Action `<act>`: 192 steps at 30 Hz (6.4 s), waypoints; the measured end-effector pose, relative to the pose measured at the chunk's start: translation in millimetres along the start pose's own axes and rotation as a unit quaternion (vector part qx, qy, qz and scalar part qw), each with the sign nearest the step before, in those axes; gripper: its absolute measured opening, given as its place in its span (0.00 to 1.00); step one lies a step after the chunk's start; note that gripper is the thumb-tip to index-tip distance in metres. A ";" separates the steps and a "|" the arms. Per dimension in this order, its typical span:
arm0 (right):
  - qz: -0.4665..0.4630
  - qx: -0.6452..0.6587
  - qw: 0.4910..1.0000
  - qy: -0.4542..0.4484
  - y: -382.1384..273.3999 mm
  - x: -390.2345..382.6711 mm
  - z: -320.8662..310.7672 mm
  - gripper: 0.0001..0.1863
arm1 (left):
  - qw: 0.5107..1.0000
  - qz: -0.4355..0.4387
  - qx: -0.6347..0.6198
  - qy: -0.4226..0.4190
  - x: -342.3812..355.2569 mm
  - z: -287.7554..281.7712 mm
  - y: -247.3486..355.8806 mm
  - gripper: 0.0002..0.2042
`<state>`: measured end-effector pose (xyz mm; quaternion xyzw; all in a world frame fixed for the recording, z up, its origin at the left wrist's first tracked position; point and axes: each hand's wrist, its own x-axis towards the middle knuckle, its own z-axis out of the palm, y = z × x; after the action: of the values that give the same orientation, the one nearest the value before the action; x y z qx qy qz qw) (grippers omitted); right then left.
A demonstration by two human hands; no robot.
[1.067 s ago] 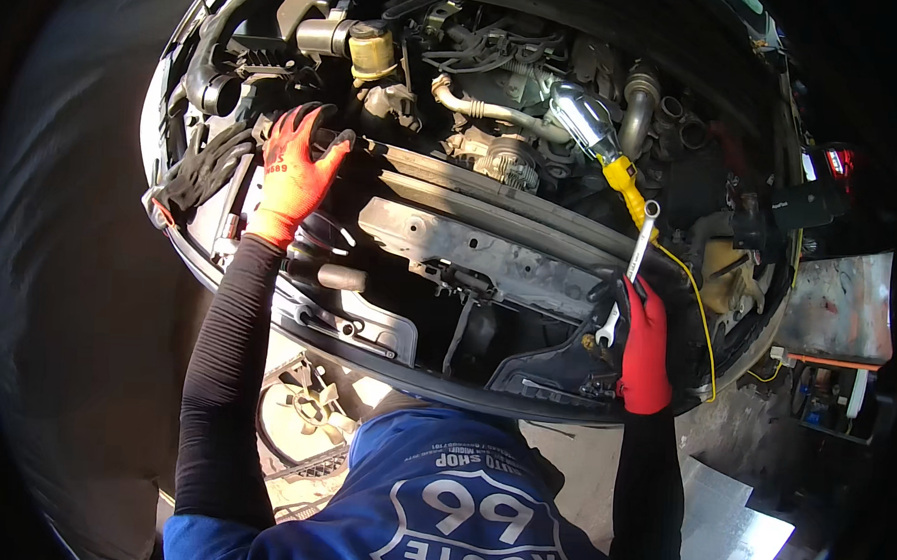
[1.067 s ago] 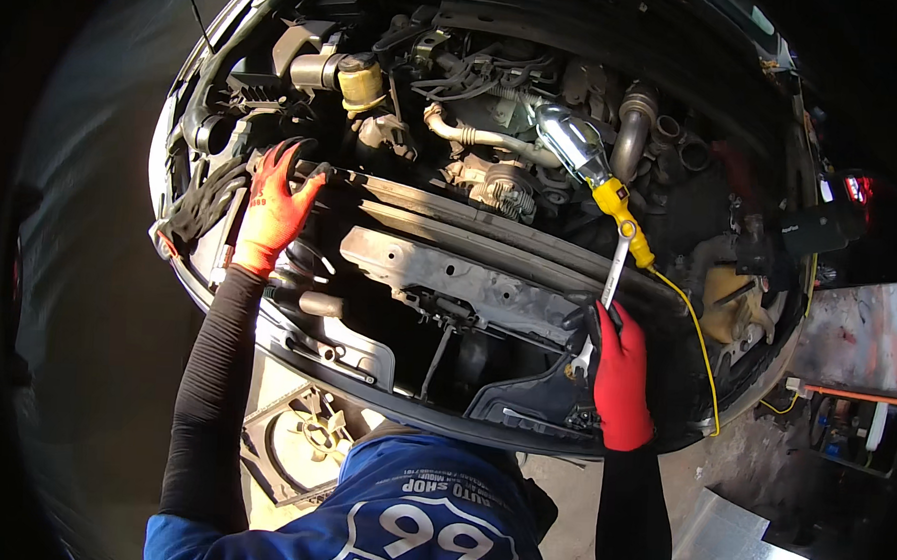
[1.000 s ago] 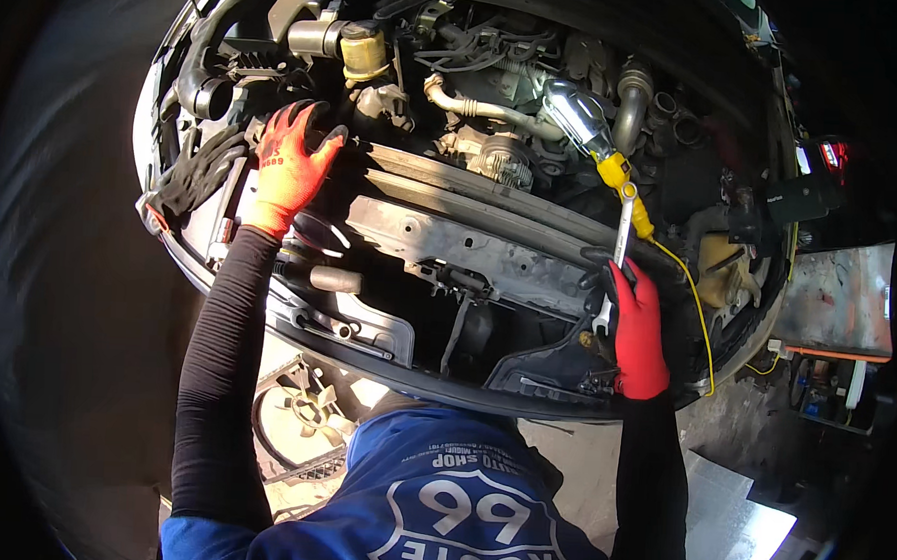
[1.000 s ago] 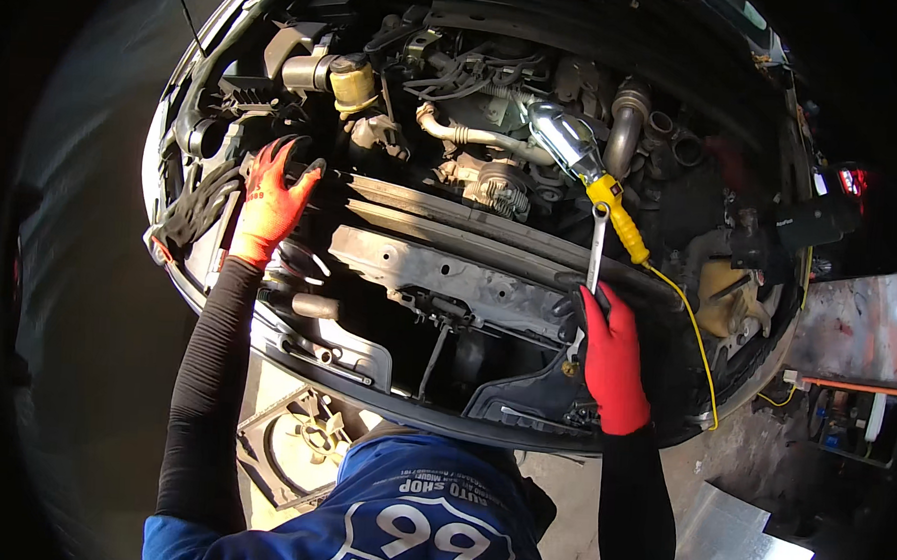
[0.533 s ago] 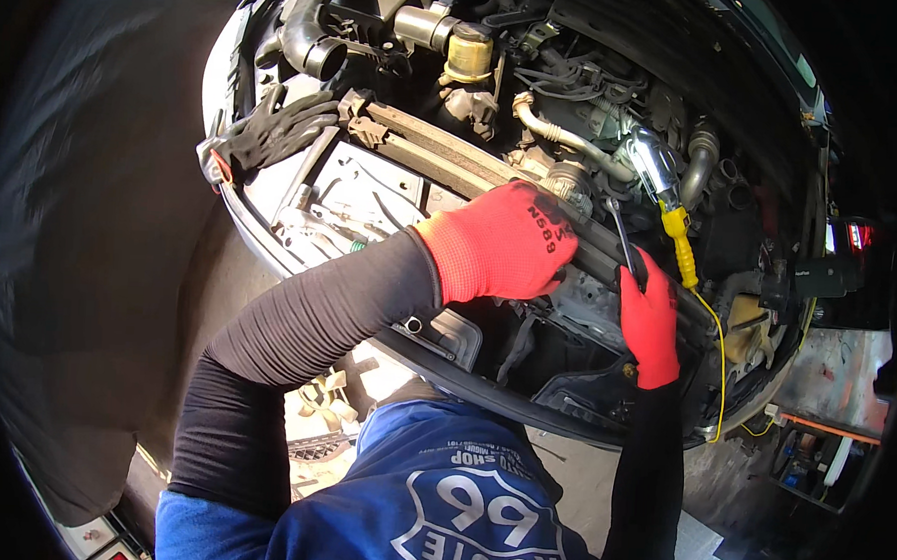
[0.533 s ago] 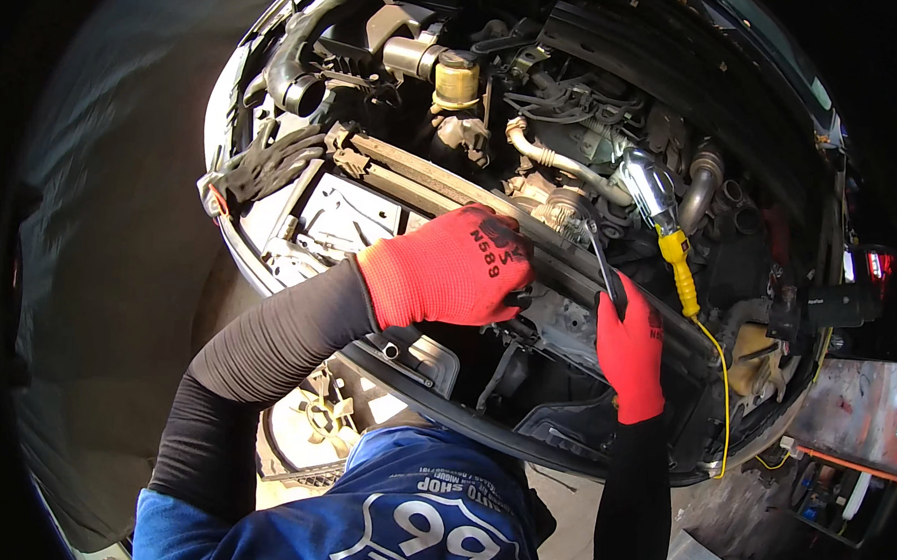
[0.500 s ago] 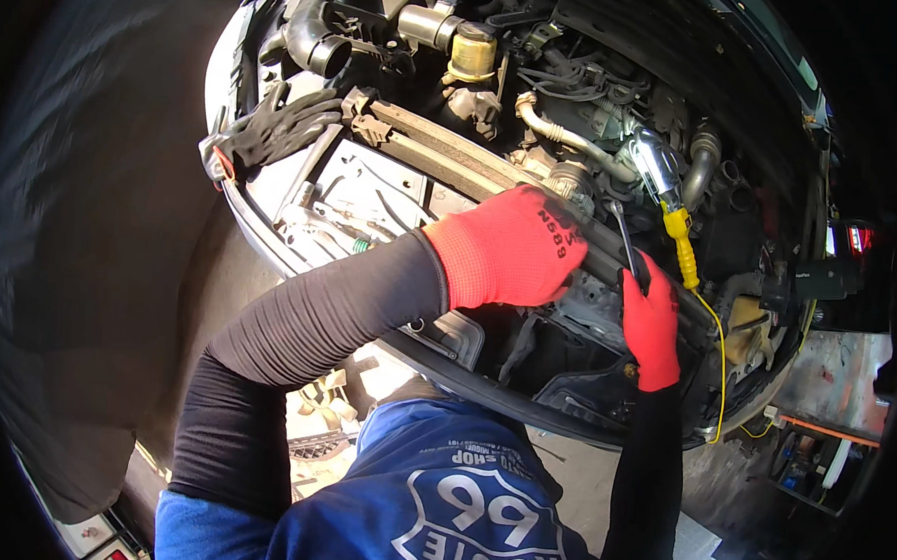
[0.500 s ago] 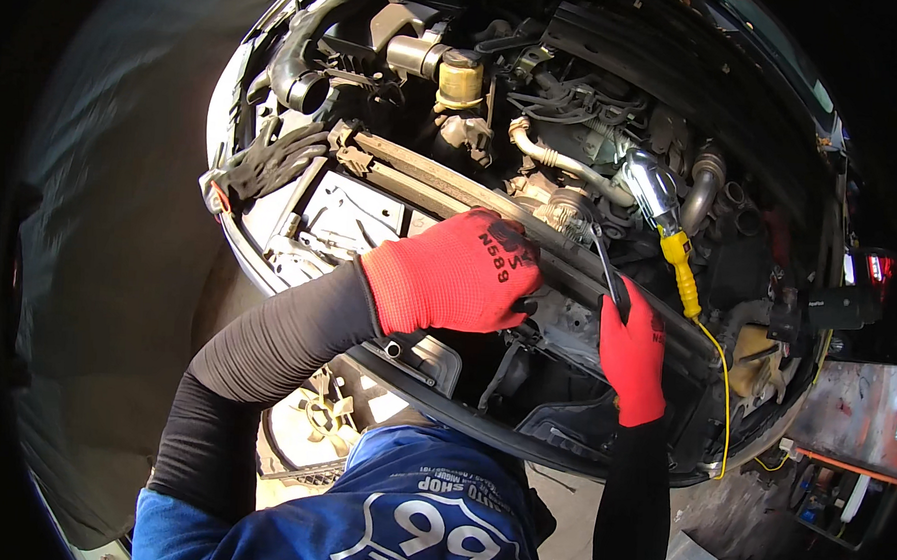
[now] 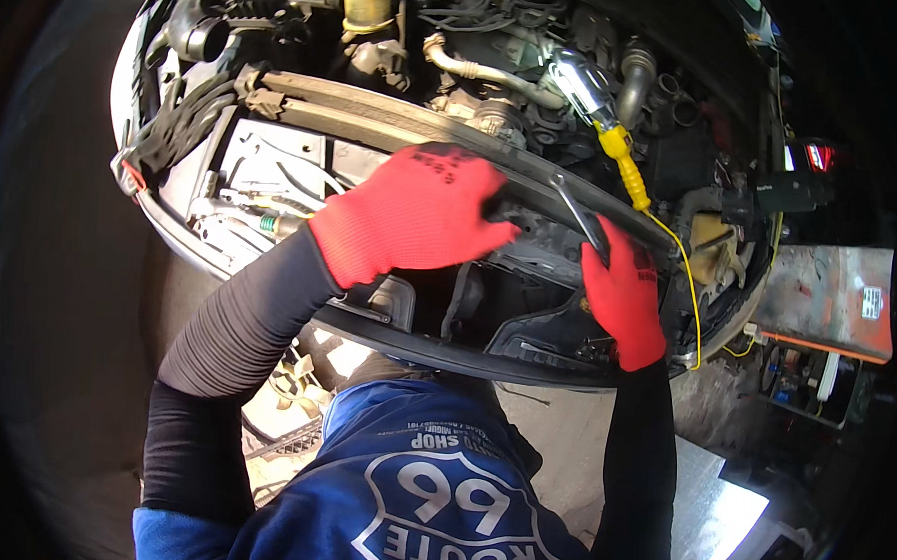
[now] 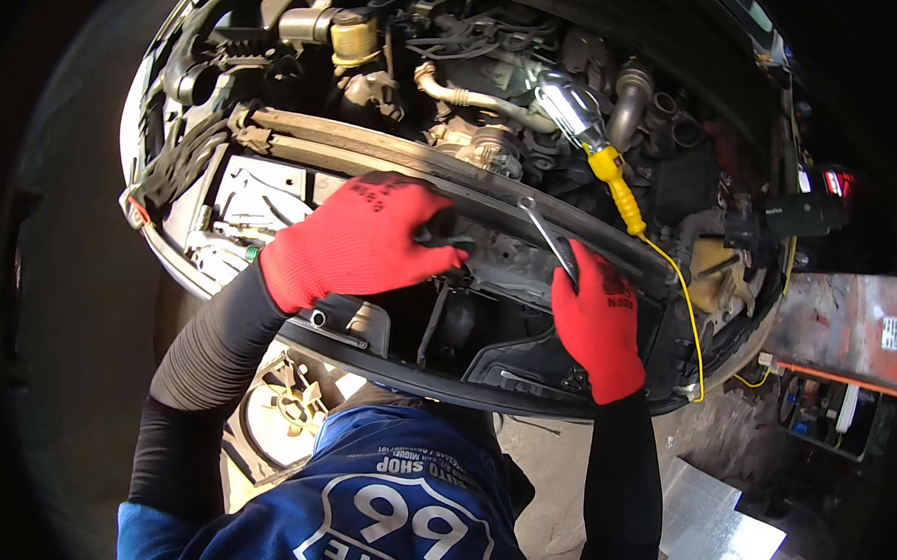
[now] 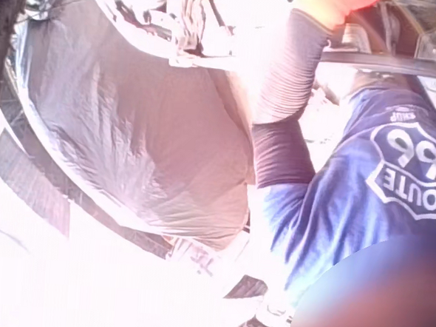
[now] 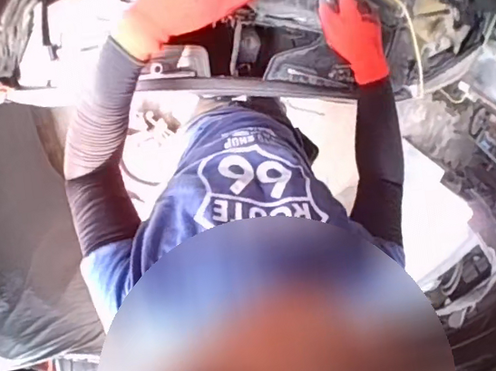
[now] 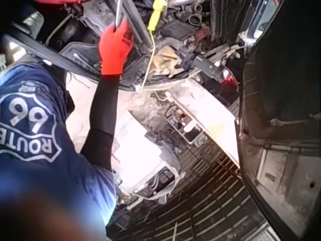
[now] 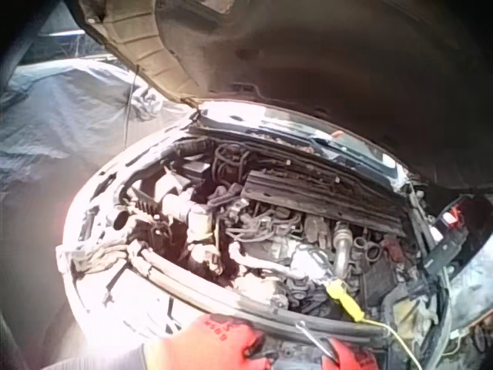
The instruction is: The person installs a new radiator into the engine bay, aligns it, and secures it with bolts. They then reattach the upper radiator hose and reconnect the coolant overflow tank using pliers and a work light.
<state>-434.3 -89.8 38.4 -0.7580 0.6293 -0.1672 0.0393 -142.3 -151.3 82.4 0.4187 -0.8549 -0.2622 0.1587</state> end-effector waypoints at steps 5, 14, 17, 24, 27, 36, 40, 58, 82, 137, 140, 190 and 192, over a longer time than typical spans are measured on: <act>-0.163 -0.025 0.985 -0.059 -37.4 25.7 -6.3 0.12 | 0.972 0.017 0.163 0.166 -11.5 40.7 -30.0 0.35; -0.377 -0.162 0.912 -0.015 -94.7 62.4 -41.6 0.11 | 0.977 0.006 0.112 0.180 -42.1 59.0 -39.6 0.20; -0.439 -0.185 0.879 0.006 -103.4 70.5 -47.2 0.11 | 0.964 -0.062 0.095 0.239 -67.9 50.9 -42.4 0.18; -0.536 -0.196 0.821 0.000 -136.6 96.8 -46.0 0.13 | 0.939 -0.110 0.091 0.314 -95.5 51.1 -42.4 0.17; -0.552 -0.191 0.811 -0.011 -152.5 98.8 -43.8 0.14 | 0.936 -0.133 0.092 0.312 -97.2 56.7 -40.2 0.17; -0.559 -0.185 0.808 -0.007 -158.4 106.0 -37.6 0.16 | 0.935 -0.150 0.094 0.308 -87.9 63.7 -43.3 0.16; -0.543 -0.194 0.817 0.001 -140.2 96.7 -54.9 0.17 | 0.933 -0.149 0.083 0.316 -86.9 67.2 -41.9 0.16; -0.263 0.155 0.950 -0.063 -78.3 71.1 -6.6 0.19 | 0.934 0.015 0.271 0.233 -17.2 28.6 -10.2 0.21; -0.131 0.227 0.965 -0.005 78.8 135.2 -21.1 0.16 | 0.906 -0.182 0.224 0.309 43.4 18.3 -200.8 0.22; -0.108 0.091 0.867 -0.478 -36.7 306.3 461.4 0.22 | 0.904 -0.254 0.247 0.239 45.8 11.9 -195.4 0.28; 0.012 0.124 0.880 -0.459 -50.8 321.7 485.9 0.18 | 0.904 -0.258 0.248 0.235 43.8 11.5 -196.1 0.29; 0.058 0.252 0.934 -0.247 -78.7 291.4 605.8 0.10 | 0.908 -0.286 0.242 0.189 43.7 6.8 -193.4 0.31; 0.136 0.268 0.918 -0.260 -81.3 287.5 607.2 0.03 | 0.910 -0.278 0.241 0.191 43.1 6.5 -193.8 0.31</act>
<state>-130.1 -442.8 -452.4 -0.6427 0.6259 -0.1196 0.4254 -48.7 -282.9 -33.4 0.7070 -0.6945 0.0033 0.1334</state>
